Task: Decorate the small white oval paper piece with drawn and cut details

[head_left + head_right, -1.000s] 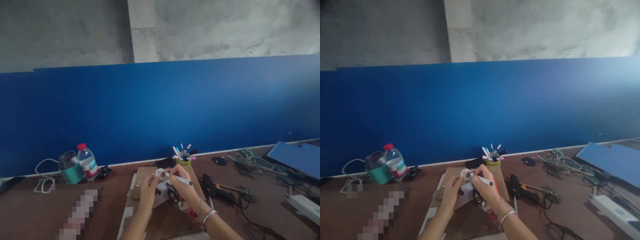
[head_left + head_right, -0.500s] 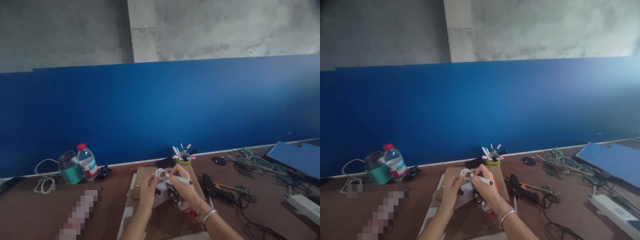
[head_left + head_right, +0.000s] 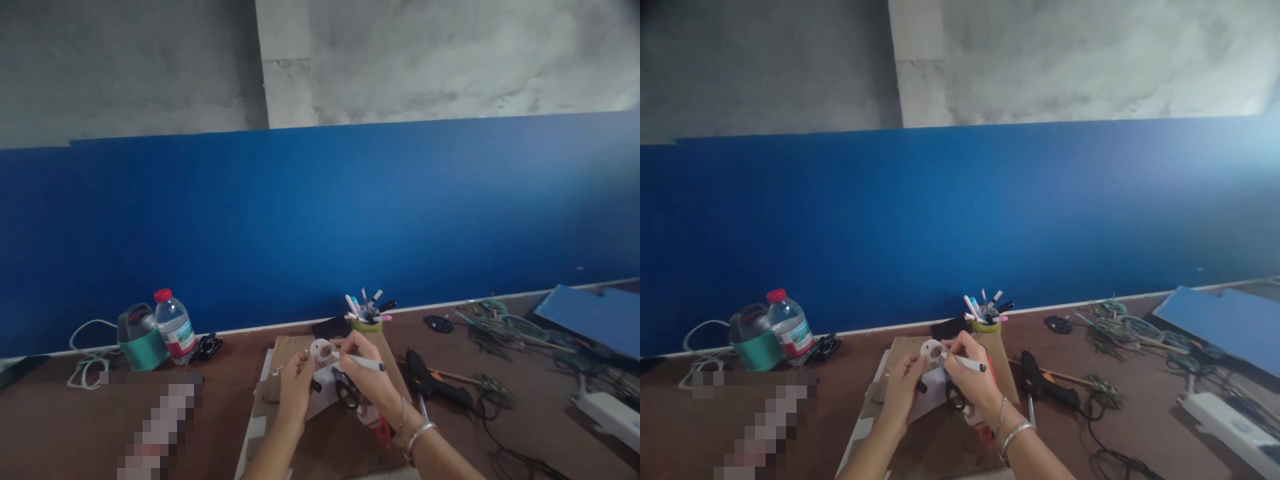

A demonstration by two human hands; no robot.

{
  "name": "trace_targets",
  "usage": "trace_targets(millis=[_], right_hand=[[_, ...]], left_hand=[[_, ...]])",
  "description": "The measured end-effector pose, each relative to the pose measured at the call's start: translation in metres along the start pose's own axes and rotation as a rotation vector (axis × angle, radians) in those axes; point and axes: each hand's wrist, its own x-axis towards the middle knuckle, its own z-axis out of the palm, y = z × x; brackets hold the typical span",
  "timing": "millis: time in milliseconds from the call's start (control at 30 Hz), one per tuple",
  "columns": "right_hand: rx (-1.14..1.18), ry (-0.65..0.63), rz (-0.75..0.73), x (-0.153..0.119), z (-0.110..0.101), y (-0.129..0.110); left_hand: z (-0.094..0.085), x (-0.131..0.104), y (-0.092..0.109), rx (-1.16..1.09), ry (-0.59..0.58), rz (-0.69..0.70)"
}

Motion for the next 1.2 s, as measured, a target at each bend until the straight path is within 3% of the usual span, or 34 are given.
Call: trace_targets(millis=[267,767,1200], right_hand=[[0.069,-0.010,-0.020,0.001,-0.001,0.005],[-0.080,0.093,-0.034,-0.003,0.001,-0.002],[-0.063,0.070,-0.041,-0.003,0.003,0.001]], left_hand=[[0.002,-0.003,0.006,-0.001,0.028,-0.034],[0.000,0.001,-0.003,0.048,0.027,-0.011],[0.000,0.000,-0.003,0.046,0.026,0.012]])
